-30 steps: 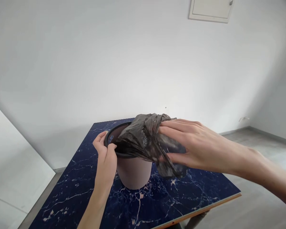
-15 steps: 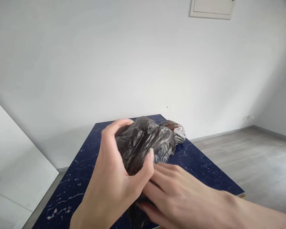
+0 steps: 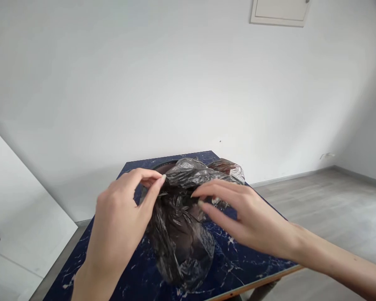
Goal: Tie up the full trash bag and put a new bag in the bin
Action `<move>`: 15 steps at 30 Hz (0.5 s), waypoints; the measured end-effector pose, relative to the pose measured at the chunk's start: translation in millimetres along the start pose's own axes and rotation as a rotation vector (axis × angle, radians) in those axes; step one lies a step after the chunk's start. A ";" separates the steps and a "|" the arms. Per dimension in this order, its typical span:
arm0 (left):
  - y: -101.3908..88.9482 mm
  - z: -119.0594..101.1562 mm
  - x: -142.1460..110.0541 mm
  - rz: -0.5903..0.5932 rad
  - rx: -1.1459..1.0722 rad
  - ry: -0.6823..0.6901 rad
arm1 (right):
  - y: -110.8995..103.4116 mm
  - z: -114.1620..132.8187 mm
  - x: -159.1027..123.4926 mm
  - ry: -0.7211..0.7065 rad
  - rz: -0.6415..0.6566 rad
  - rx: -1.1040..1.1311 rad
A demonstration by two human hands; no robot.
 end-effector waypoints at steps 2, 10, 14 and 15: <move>-7.4 7.2 4.2 -0.076 -0.023 -0.036 | -8.6 -13.6 2.2 0.048 -0.102 -0.074; -1.6 59.9 36.7 -0.092 -0.173 -0.262 | -30.9 -74.9 28.3 0.237 -0.314 -0.199; 17.3 93.9 55.4 0.004 -0.173 -0.412 | -22.1 -117.3 51.7 0.366 -0.206 -0.025; 22.7 103.5 58.3 0.024 -0.177 -0.448 | -18.8 -125.8 56.7 0.391 -0.180 0.017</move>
Point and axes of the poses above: each hand's wrist, its own x-axis towards the middle knuckle, its own y-axis out of the palm, z = x × y, the point moved 10 cm from there along x, towards the middle knuckle, and after that the axes turned 2 degrees about -y, right-handed, at the moved point
